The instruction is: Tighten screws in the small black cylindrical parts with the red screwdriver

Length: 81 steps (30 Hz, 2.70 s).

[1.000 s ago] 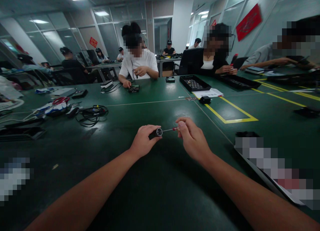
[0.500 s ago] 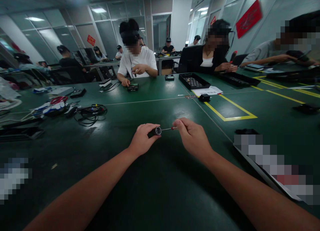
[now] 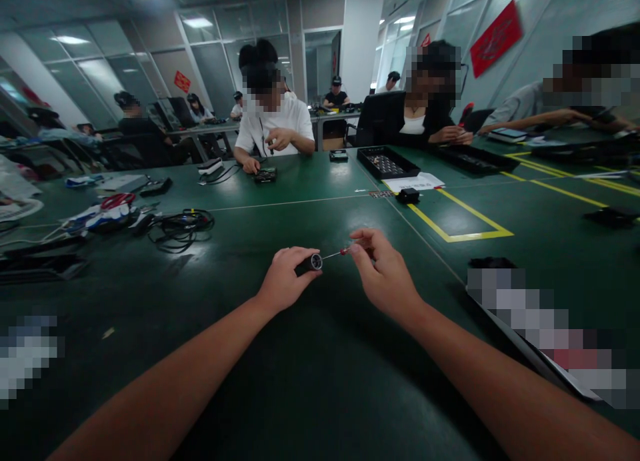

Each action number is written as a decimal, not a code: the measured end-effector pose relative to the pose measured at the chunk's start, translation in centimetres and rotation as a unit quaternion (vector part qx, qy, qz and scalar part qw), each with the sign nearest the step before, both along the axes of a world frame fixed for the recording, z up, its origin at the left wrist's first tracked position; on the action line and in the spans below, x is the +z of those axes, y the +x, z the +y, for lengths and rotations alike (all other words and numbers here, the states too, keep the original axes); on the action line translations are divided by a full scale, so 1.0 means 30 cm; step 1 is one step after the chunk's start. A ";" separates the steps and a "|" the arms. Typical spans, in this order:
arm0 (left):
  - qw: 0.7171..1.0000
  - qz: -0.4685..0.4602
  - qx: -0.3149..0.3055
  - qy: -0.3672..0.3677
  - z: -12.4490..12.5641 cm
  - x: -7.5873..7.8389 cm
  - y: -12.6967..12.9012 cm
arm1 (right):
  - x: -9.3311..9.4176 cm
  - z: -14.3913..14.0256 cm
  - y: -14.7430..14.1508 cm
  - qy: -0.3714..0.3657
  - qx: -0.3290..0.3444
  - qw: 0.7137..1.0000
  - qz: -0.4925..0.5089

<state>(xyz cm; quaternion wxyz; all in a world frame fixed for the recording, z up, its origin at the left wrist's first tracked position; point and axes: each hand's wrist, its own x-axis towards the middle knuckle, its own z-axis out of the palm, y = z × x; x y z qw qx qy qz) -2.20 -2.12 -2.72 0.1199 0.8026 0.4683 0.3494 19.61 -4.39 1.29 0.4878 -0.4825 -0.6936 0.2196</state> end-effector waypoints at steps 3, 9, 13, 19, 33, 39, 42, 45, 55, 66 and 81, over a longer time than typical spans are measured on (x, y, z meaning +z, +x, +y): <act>1.000 0.005 -0.003 0.003 0.000 0.001 0.003 | -0.007 0.000 -0.001 0.001 0.003 1.000 0.014; 1.000 0.007 -0.001 -0.006 0.000 0.001 0.002 | -0.007 0.001 0.000 0.007 -0.016 1.000 -0.019; 1.000 0.008 0.008 -0.013 -0.002 0.004 0.001 | -0.016 0.006 -0.001 0.006 -0.012 1.000 0.021; 1.000 0.014 0.001 -0.017 -0.003 0.008 0.005 | -0.023 0.005 -0.003 -0.009 -0.001 1.000 0.022; 0.999 0.026 0.001 -0.022 0.007 -0.005 0.001 | -0.064 0.032 -0.014 -0.057 0.019 0.993 0.105; 0.998 0.043 -0.014 -0.046 0.007 -0.011 0.008 | -0.066 0.044 -0.024 -0.085 -0.002 0.986 0.146; 1.000 0.023 -0.007 0.003 0.000 0.001 0.008 | -0.071 0.065 -0.019 -0.169 -0.015 0.943 0.287; 0.999 0.036 -0.006 0.027 -0.006 0.016 0.006 | -0.083 0.092 0.000 -0.260 -0.012 0.879 0.400; 0.997 0.056 -0.001 -0.055 -0.001 0.016 -0.006 | -0.072 0.084 0.006 -0.136 -0.048 0.954 0.262; 0.993 0.089 -0.013 -0.078 0.003 0.015 0.005 | -0.036 0.029 -0.004 -0.019 -0.030 0.998 0.045; 0.998 0.032 -0.005 -0.057 0.002 0.011 -0.002 | -0.015 0.037 0.019 -0.009 -0.087 0.996 0.003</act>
